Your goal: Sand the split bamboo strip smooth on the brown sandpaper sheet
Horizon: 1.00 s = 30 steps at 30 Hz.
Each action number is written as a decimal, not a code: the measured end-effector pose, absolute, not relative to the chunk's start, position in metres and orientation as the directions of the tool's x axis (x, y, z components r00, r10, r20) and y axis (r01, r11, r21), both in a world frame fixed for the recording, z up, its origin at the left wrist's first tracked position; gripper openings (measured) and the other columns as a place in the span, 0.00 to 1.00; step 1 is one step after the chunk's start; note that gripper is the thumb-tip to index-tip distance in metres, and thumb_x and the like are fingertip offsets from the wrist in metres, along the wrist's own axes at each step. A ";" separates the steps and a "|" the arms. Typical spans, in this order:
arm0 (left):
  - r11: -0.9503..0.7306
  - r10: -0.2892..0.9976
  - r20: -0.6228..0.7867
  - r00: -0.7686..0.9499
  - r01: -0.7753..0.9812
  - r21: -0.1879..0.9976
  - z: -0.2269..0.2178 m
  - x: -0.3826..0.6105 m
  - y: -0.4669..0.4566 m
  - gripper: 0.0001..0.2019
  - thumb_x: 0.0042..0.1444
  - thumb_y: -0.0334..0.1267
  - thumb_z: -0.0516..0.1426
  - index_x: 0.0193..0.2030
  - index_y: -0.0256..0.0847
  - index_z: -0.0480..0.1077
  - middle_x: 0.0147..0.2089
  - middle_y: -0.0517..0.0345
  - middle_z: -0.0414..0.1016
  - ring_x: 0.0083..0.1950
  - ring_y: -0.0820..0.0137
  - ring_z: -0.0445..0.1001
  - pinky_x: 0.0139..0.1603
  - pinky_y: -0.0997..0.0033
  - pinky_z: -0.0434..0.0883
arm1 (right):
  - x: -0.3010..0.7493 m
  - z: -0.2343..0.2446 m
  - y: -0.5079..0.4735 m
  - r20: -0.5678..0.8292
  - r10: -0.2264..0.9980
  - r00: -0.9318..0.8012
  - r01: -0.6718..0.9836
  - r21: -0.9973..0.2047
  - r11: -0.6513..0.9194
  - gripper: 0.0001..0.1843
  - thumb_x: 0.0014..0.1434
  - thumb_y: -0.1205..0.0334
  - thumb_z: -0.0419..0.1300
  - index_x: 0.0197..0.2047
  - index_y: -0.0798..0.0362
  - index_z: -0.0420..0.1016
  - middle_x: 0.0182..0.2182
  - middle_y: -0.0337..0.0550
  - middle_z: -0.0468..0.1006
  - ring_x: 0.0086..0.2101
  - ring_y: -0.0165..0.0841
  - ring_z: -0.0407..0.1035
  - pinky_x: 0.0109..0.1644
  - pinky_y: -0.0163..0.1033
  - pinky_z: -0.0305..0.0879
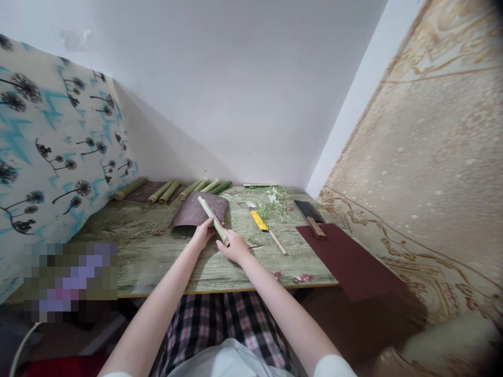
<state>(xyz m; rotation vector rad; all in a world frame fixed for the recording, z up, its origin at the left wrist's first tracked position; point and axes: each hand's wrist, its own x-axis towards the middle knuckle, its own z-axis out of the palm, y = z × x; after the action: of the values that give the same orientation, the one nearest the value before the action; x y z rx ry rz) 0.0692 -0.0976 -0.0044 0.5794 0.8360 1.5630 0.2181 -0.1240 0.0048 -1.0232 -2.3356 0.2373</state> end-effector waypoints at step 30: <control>-0.056 0.941 -0.167 -0.293 -0.623 0.780 -0.019 0.067 -0.087 0.08 0.49 0.37 0.56 0.31 0.32 0.68 0.26 0.54 0.72 0.24 0.72 0.70 0.26 0.72 0.68 | 0.216 0.000 -0.120 0.373 0.807 -0.458 0.757 -0.312 0.574 0.21 0.57 0.55 0.47 0.54 0.47 0.60 0.32 0.42 0.71 0.32 0.32 0.66 0.34 0.31 0.57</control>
<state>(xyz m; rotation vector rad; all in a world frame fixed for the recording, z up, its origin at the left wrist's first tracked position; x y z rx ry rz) 0.0674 -0.0875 -0.0192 0.4710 0.9388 1.6465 0.2165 -0.1197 -0.0002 -1.2518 -2.3256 0.1385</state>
